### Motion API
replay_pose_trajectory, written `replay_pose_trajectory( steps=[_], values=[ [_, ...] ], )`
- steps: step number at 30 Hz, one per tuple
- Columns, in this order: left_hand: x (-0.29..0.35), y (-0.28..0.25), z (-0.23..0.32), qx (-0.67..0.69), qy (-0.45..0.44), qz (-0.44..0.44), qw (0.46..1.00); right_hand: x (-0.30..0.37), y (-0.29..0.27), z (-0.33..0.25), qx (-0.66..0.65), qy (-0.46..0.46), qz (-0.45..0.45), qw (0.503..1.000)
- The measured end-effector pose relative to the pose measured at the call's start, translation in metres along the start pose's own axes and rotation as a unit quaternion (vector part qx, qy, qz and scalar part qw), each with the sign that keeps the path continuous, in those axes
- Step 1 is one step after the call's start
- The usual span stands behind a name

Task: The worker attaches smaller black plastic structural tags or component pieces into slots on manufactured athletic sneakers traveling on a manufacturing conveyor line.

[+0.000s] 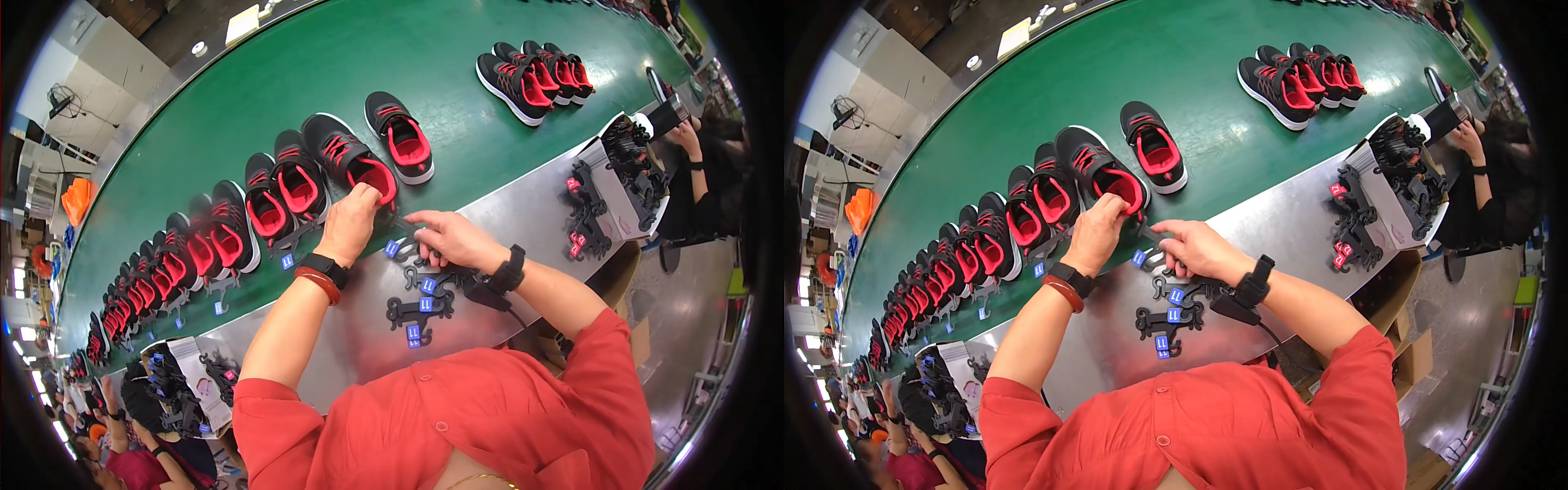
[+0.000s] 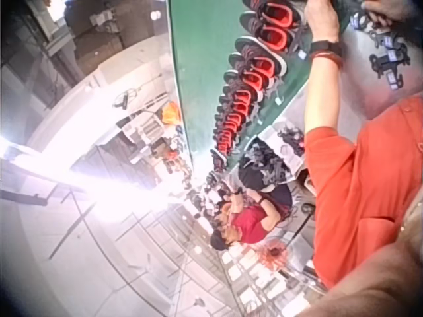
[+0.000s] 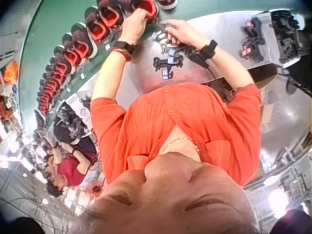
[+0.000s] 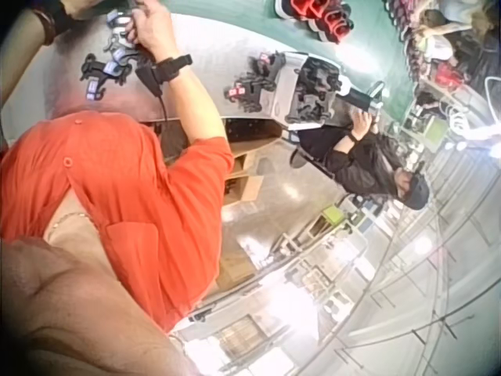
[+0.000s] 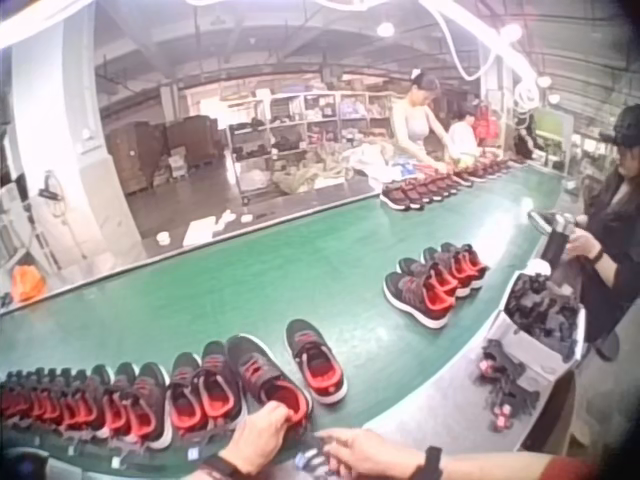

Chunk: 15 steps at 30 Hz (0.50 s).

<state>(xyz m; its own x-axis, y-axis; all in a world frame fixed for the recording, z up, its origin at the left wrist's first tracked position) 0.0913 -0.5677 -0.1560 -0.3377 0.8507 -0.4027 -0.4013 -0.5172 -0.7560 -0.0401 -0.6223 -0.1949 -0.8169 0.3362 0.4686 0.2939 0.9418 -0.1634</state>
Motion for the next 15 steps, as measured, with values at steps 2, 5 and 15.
replay_pose_trajectory(
  steps=[2,5,15],
  values=[
    [0.000,0.001,-0.006,-0.015,-0.005,-0.005,1.000,-0.008,-0.002,-0.006,0.016,0.003,-0.032,0.999],
    [-0.003,-0.006,-0.001,-0.055,-0.023,-0.015,0.998,-0.019,-0.007,-0.011,-0.021,-0.005,-0.054,0.998],
    [-0.009,-0.007,0.025,-0.154,0.014,-0.114,0.981,-0.032,-0.088,-0.088,0.299,-0.334,0.172,0.877]
  ],
)
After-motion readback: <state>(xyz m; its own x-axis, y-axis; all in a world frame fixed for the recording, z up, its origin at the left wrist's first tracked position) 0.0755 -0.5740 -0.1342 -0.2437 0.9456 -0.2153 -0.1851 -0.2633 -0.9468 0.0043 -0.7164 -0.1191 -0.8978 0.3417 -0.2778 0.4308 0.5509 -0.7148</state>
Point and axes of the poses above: each hand's wrist, its own x-axis away from the middle knuckle, its own y-axis out of the palm, z = x × y, the point moved 10 cm from there along -x, towards the middle knuckle, and after that the axes turned 4 degrees about z, right-handed, at the moved point
